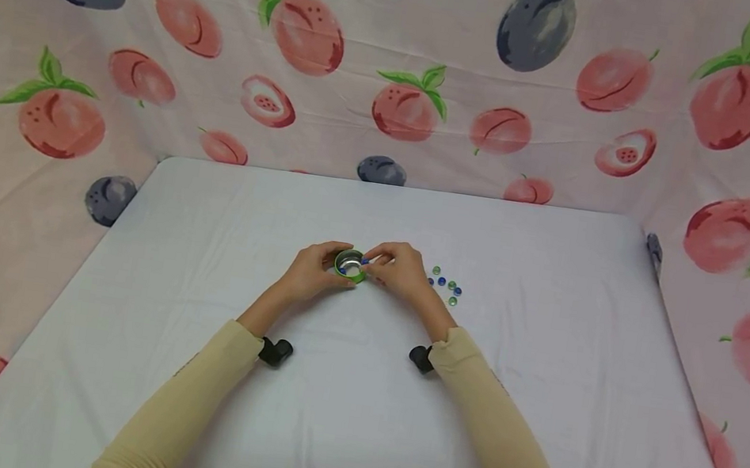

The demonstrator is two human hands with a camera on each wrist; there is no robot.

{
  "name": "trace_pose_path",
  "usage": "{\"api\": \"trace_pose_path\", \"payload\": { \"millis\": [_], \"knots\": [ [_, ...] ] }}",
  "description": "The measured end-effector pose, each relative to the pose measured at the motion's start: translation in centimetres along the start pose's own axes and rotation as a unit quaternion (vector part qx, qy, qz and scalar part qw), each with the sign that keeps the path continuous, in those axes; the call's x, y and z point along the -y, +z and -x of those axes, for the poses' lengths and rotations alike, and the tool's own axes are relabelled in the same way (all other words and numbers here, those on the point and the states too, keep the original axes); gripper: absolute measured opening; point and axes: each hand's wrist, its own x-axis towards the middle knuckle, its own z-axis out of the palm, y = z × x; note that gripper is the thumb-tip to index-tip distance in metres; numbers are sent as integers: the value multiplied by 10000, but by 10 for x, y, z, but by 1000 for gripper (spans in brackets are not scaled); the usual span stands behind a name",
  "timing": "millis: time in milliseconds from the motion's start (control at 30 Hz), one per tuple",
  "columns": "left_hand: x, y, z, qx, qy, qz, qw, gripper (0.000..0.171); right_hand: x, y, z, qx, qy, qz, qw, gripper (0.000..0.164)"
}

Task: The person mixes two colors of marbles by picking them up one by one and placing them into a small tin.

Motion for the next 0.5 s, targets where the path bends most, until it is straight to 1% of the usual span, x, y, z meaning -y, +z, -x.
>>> {"api": "trace_pose_path", "payload": {
  "millis": [233, 433, 500],
  "knots": [
    [-1, 0, 0, -9, 1, -52, 10000, 68, 0, 4, -1, -14, 62, -56, 10000, 21],
    [-1, -1, 0, -17, 50, -192, 9998, 67, -1, 7, -2, -3, 63, 14, 10000, 22],
    [-1, -1, 0, -1, 61, -175, 9998, 67, -1, 7, -2, 1, 39, 42, 10000, 22]
  ]
}}
